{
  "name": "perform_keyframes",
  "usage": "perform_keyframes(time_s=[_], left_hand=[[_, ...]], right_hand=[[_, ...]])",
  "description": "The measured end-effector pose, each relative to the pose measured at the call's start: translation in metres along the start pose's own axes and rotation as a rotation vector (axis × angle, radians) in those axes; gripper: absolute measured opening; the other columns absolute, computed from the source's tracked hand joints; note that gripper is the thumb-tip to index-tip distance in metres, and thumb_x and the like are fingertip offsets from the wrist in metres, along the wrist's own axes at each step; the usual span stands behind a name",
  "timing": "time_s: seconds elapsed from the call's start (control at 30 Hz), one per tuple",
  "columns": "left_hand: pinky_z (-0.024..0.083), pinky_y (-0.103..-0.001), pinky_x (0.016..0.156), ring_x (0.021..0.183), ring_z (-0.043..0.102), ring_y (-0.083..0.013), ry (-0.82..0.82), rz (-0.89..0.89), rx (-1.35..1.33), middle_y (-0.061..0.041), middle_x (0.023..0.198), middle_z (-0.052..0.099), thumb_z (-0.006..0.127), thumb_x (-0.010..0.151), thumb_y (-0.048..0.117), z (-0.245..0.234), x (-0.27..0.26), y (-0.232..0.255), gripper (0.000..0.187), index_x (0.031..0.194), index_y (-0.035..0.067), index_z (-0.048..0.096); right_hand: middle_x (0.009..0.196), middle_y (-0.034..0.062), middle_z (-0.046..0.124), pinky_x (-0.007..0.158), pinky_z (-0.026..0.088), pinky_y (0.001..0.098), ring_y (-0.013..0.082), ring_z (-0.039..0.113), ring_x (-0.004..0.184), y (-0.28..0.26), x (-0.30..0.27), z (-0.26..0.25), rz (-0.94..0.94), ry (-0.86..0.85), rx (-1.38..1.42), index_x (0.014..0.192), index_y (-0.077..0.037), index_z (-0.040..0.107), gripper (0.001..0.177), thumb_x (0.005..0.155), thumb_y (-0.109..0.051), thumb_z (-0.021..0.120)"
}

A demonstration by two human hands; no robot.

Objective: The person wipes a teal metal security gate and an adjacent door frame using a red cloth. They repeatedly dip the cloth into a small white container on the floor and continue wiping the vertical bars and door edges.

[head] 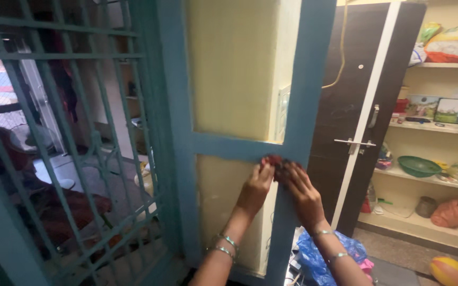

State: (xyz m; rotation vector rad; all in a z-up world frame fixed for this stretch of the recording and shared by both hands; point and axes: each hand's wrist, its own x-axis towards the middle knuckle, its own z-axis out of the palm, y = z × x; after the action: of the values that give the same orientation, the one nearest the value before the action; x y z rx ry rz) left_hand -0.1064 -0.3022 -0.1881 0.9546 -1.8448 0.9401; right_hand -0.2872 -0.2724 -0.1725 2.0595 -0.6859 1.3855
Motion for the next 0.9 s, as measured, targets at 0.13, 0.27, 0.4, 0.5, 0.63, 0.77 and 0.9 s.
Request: perform_keyframes(time_s=[0.13,0.27,0.4,0.5,0.63,0.77,0.9], left_hand=[[0.056,-0.037,0.098,0.120,0.062,-0.0333,-0.071,-0.070,-0.103,-0.022,0.134,0.061,0.059,0.086,-0.002,0.025,-0.055,0.008,0.045,0.131,-0.006,0.062],[0.057,-0.036,0.100,0.125,0.065,-0.0307,-0.073,-0.083,-0.108,-0.015,0.130,0.064,0.059,0.092,0.001,0.024,-0.071,0.015,0.028,0.120,-0.002,0.064],[0.059,-0.034,0.084,0.103,0.065,-0.0273,-0.174,-0.002,0.018,-0.018,0.132,0.064,0.060,0.085,0.002,-0.004,-0.036,0.008,0.043,0.127,-0.006,0.064],[0.059,-0.030,0.077,0.113,0.066,-0.0239,-0.190,0.024,0.151,-0.013,0.129,0.064,0.059,0.092,-0.001,-0.030,0.006,0.004,0.032,0.123,-0.004,0.065],[0.059,-0.033,0.088,0.116,0.065,-0.0278,0.088,-0.043,0.008,-0.012,0.127,0.063,0.059,0.093,0.000,-0.055,0.061,-0.002,0.036,0.129,-0.003,0.064],[0.056,-0.039,0.096,0.116,0.064,-0.0320,0.206,-0.157,-0.185,-0.013,0.126,0.066,0.057,0.091,-0.002,-0.064,0.099,-0.016,0.034,0.125,-0.001,0.066],[0.052,-0.044,0.100,0.114,0.063,-0.0357,0.100,-0.196,-0.273,-0.016,0.117,0.067,0.058,0.089,-0.004,-0.065,0.096,-0.030,0.032,0.119,-0.001,0.069]], right_hand=[[0.147,0.0117,0.057,0.114,0.044,0.0436,0.0300,0.050,0.140,-0.003,-0.043,0.011,-0.078,-0.153,-0.037,0.129,-0.012,0.070,0.049,0.084,0.002,0.058],[0.147,0.0142,0.056,0.116,0.043,0.0420,0.0304,0.051,0.139,0.008,-0.063,0.018,-0.194,-0.260,-0.063,0.131,-0.010,0.069,0.052,0.081,0.001,0.059],[0.143,0.0189,0.059,0.114,0.046,0.0412,0.0317,0.053,0.137,0.034,-0.045,0.010,-0.414,-0.363,-0.188,0.131,-0.002,0.067,0.050,0.081,-0.003,0.063],[0.145,0.0181,0.061,0.112,0.049,0.0379,0.0285,0.055,0.136,0.045,-0.004,-0.005,-0.318,-0.275,-0.191,0.126,-0.005,0.069,0.041,0.086,-0.001,0.065],[0.143,0.0129,0.063,0.110,0.051,0.0391,0.0306,0.056,0.136,0.031,0.065,-0.036,-0.203,-0.120,-0.102,0.130,-0.005,0.070,0.051,0.079,0.001,0.064],[0.144,0.0107,0.063,0.110,0.051,0.0379,0.0302,0.057,0.138,0.011,0.105,-0.041,-0.109,-0.040,-0.108,0.131,-0.010,0.071,0.047,0.086,0.003,0.062],[0.132,0.0101,0.066,0.107,0.050,0.0422,0.0303,0.059,0.130,-0.001,0.103,-0.026,-0.106,-0.094,-0.190,0.126,-0.008,0.069,0.041,0.086,-0.004,0.061]])
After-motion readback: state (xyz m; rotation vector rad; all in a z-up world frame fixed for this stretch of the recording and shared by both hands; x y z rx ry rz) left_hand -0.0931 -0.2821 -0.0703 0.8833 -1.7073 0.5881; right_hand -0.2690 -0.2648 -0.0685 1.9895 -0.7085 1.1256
